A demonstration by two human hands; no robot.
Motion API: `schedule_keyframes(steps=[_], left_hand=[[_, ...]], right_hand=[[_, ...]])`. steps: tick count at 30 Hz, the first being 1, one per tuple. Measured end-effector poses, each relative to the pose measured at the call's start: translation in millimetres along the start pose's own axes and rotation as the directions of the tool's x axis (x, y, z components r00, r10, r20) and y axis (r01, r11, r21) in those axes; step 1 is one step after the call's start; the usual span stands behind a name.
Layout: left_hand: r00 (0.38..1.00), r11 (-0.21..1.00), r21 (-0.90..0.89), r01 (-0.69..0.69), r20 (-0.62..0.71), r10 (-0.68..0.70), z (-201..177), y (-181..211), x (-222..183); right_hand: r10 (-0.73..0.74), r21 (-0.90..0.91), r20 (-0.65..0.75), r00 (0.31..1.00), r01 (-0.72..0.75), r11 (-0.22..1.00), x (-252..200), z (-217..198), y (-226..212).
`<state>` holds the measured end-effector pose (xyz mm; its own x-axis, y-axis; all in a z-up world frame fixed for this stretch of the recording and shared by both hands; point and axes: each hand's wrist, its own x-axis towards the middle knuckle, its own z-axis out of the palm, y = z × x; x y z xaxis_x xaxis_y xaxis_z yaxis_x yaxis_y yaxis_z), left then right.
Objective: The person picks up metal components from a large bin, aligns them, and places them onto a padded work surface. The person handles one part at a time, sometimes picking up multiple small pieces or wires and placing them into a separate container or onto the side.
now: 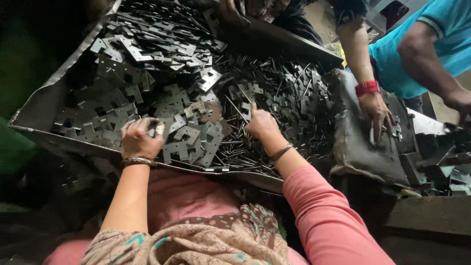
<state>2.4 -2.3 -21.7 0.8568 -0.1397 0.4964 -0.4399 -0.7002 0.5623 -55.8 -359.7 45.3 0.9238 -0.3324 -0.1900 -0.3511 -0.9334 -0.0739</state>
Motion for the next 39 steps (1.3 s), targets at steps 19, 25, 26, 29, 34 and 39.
schedule_keyframes(steps=[19,25,26,29,34,39], left_hand=[[0.998,0.998,0.029,-0.057,-0.004,0.057,-4.1,0.3,1.5],[0.993,0.995,0.033,-0.092,0.082,0.089,-11.2,4.4,-3.0],[0.988,0.991,0.046,-0.126,0.091,0.121,-12.4,5.2,-4.8],[0.978,0.985,0.022,-0.173,0.119,0.169,-17.2,10.9,-7.0],[0.975,0.981,-0.171,-0.087,0.186,0.119,-1.0,47.3,-23.7],[0.938,0.95,-0.058,-0.306,0.153,0.312,28.1,78.8,-33.7]], right_hand=[[0.005,-0.117,0.219,0.976,0.021,0.993,-169.4,-35.4,83.6],[0.011,-0.087,0.188,0.982,0.005,0.996,-216.7,-25.7,96.2],[0.017,-0.082,0.19,0.982,-0.001,0.997,-225.9,-24.1,98.6],[-0.001,-0.029,0.203,0.979,0.007,1.0,-243.0,-17.5,106.0],[-0.107,0.391,-0.305,0.946,0.227,0.892,-245.1,9.3,119.6],[0.271,0.343,-0.341,0.9,-0.15,0.927,-163.4,29.3,178.6]])
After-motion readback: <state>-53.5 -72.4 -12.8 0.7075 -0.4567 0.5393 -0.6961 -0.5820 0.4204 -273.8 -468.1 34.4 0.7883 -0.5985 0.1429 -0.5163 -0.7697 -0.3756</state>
